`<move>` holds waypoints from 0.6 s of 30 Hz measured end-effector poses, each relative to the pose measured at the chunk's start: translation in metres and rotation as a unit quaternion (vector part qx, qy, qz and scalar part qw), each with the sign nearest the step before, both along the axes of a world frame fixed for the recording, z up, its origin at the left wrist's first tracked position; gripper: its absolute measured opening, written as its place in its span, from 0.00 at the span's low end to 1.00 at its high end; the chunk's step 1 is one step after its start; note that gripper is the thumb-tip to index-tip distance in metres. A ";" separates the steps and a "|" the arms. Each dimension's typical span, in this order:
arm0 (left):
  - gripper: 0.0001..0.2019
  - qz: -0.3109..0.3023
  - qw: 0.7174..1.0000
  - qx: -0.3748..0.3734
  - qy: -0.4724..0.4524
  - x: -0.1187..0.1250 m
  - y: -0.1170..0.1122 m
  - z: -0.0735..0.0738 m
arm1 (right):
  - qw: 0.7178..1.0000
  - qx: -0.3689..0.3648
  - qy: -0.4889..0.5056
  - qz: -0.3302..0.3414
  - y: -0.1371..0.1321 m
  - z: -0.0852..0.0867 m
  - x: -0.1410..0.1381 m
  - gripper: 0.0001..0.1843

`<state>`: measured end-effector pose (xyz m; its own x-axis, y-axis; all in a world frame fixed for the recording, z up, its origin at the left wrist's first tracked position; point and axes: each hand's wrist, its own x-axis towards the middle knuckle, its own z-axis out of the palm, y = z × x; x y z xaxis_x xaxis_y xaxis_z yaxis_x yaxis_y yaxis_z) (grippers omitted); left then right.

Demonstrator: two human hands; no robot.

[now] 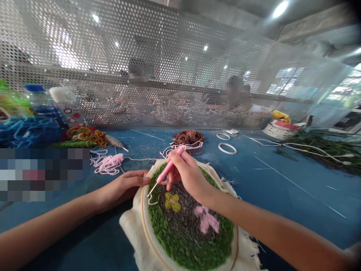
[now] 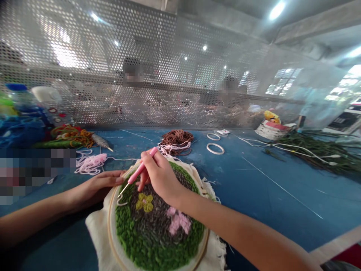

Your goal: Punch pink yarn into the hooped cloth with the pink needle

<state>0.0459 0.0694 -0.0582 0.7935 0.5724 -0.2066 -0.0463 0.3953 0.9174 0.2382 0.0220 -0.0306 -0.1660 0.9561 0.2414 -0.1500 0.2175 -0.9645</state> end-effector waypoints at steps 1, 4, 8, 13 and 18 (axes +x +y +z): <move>0.10 -0.001 1.000 -0.001 -0.002 0.000 0.000 0.000 | 1.000 -0.003 -0.004 -0.003 0.000 0.000 0.000 0.13; 0.10 -0.006 1.000 -0.003 -0.006 -0.001 0.000 -0.002 | 1.000 0.012 -0.012 -0.002 0.000 0.000 0.000 0.12; 0.08 -0.003 1.000 -0.005 0.005 -0.001 0.000 -0.002 | 0.998 0.064 -0.023 0.012 -0.006 0.002 -0.002 0.11; 0.08 -0.002 1.000 0.006 0.007 0.000 -0.001 -0.001 | 0.990 0.106 -0.092 0.013 -0.016 0.006 -0.006 0.11; 0.07 0.003 1.000 0.020 0.002 -0.001 -0.003 0.002 | 0.961 0.143 -0.235 0.004 -0.021 0.001 -0.012 0.10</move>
